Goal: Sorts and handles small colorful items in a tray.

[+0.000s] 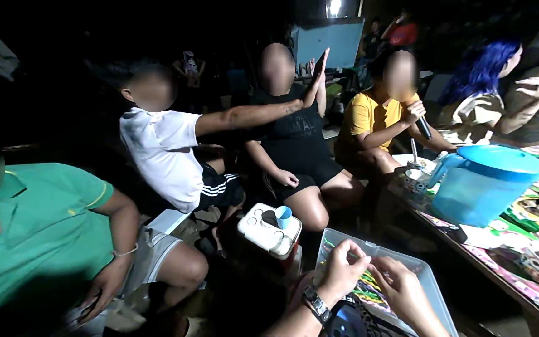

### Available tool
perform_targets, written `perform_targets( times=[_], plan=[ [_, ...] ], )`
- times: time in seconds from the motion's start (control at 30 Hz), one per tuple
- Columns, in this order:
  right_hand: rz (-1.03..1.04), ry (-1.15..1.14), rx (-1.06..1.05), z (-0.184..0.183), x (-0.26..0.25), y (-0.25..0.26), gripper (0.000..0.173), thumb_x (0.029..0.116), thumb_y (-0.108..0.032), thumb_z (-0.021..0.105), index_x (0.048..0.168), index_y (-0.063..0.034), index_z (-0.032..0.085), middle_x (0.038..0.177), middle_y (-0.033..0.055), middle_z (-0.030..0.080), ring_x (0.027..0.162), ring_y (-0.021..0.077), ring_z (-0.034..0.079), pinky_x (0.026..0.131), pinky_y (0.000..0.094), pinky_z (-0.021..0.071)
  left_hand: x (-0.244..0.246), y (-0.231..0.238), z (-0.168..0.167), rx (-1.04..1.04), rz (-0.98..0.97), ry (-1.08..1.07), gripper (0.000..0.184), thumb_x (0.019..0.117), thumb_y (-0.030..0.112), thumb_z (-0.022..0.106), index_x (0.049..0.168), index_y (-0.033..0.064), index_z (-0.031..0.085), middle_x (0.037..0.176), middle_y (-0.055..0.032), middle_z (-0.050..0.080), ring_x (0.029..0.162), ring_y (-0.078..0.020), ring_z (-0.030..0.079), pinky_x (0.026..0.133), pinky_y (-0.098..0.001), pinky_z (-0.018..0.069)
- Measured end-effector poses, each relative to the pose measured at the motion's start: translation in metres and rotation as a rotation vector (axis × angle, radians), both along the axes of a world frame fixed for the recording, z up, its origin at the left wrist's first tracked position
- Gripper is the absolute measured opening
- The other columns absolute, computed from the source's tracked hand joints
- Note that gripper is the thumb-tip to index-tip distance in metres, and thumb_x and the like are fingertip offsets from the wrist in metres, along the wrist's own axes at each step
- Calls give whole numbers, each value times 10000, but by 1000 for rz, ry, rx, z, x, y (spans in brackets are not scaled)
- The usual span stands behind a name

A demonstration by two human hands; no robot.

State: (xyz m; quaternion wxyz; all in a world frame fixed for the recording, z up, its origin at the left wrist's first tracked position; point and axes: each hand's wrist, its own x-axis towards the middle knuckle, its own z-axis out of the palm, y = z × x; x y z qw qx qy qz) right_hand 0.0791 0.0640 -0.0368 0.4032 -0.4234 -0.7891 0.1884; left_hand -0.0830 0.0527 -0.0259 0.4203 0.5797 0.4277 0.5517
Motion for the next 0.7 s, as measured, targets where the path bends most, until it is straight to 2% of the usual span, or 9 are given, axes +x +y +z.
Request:
perform_targets(
  times=[0.03,0.07,0.13,0.27,0.37,0.5,0.57,0.63,0.7],
  plan=[
    [20,-33,-37,2,1,-2,231,968,-150,632,1042,30,757,980,209,733,956,426,694,888,694,480,1,0,0,12,10,19,120,940,53,657,990,-46,612,926,-82,639,826,-102,634,779,-268,552],
    [36,-51,-43,3,0,-3,207,960,-118,632,1022,27,766,993,215,736,977,448,687,899,710,467,0,-1,0,21,21,36,129,941,58,665,994,-48,615,906,-82,640,801,-100,631,766,-266,549],
    [66,-43,-24,2,-6,-4,173,936,-85,651,978,34,769,980,220,743,965,454,698,893,700,483,-2,-4,-1,53,74,60,147,921,55,691,992,-61,637,873,-85,652,781,-89,627,755,-253,539],
    [106,94,-31,3,-16,1,197,919,-117,670,954,60,749,961,216,735,935,371,714,883,580,539,-11,-7,3,88,139,9,135,907,42,707,977,-55,646,894,-76,659,812,-71,627,782,-237,537],
    [105,179,-54,4,-27,7,171,888,-112,704,899,57,727,911,186,722,879,283,705,832,466,568,-20,-6,4,45,98,-66,125,910,15,691,998,-37,620,923,-52,656,813,-54,640,776,-234,559],
    [162,249,-79,0,-43,22,153,871,-115,701,904,33,717,882,136,718,842,200,701,807,369,581,-35,-5,5,7,100,-136,136,893,-8,691,1007,-14,617,892,-2,663,760,-16,622,701,-195,536],
    [240,199,-65,-2,-50,28,188,924,-128,660,981,36,733,946,155,733,903,256,714,857,435,580,-42,-5,4,46,163,-109,121,896,-17,692,992,-27,620,907,-19,663,778,-28,633,738,-211,556],
    [297,129,-31,-3,-56,31,238,976,-149,615,1035,36,752,1046,190,741,1000,355,711,911,574,539,-46,-4,3,97,219,-90,117,890,-37,687,985,-41,619,923,-36,672,799,-33,652,761,-219,572],
    [304,122,-18,-2,-60,33,231,963,-143,620,996,29,771,1064,194,747,1013,381,712,912,623,519,-50,-2,1,107,229,-74,115,887,-46,683,984,-42,623,925,-34,670,807,-27,648,769,-212,567]
  ],
)
